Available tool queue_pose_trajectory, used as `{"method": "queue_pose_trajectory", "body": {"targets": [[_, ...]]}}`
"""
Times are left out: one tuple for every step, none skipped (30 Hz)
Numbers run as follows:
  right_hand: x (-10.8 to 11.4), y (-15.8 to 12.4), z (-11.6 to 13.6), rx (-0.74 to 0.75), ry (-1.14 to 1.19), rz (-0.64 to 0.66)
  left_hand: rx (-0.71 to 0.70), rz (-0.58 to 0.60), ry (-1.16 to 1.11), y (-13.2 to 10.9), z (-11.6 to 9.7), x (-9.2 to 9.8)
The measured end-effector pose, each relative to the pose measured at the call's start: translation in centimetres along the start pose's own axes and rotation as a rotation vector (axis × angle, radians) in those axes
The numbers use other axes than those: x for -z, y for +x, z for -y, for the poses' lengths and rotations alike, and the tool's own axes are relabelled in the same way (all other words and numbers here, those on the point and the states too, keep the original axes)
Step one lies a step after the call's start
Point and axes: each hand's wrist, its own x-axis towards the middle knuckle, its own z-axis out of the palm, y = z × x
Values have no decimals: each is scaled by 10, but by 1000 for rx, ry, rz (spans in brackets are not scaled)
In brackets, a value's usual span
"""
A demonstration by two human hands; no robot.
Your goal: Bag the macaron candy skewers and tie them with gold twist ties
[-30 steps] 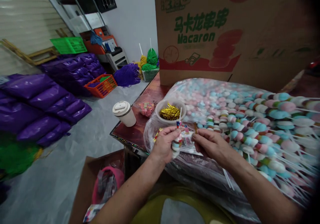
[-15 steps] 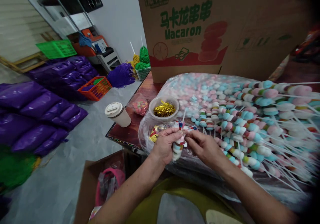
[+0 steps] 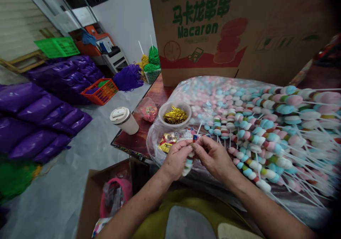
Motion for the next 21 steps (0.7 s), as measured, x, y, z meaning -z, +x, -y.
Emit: {"method": "queue_pose_trajectory", "body": {"targets": [[1,0,0,13,-35,-14,-10,20,21,-1,1,2],[1,1,0,29,-75,-29,-19,34,41,-2,1,3],[0,1,0,39,-113,-46,-27,37,56,-3,2,4],[0,1,-1,37,-141,-67,-38,26,63,-3,2,4],[-1,0,-3,18,-147,-90,-53,3,59,-3,2,5],[0,0,-5,-11,-127,-107,-64,-16,48,-3,2,6],[2,-1,-6,-34,-86,-106,-60,-23,29,-2,2,8],[5,-3,-6,-35,-38,-66,-20,-3,4,-2,1,10],[9,-4,-4,1,3,16,65,51,-24,-1,0,13],[14,-6,-2,73,31,125,183,131,-55,-1,-1,17],[20,-7,2,166,47,246,309,226,-89,0,-1,21],[26,-9,6,257,58,359,418,323,-123,0,-2,24],[30,-9,11,328,80,451,492,411,-159,0,-3,26],[33,-10,15,370,109,517,523,481,-197,-1,-3,27],[34,-10,17,380,133,550,516,520,-239,-1,-4,27],[34,-10,19,365,134,539,487,530,-283,-2,-5,26],[31,-10,19,342,104,481,452,511,-321,-3,-6,25],[28,-10,17,321,42,384,415,468,-348,-4,-7,22],[24,-10,15,311,-41,271,379,412,-360,-5,-8,20],[20,-11,13,319,-136,159,342,350,-355,-6,-9,17],[17,-11,12,346,-226,69,297,290,-337,-6,-10,15]]}}
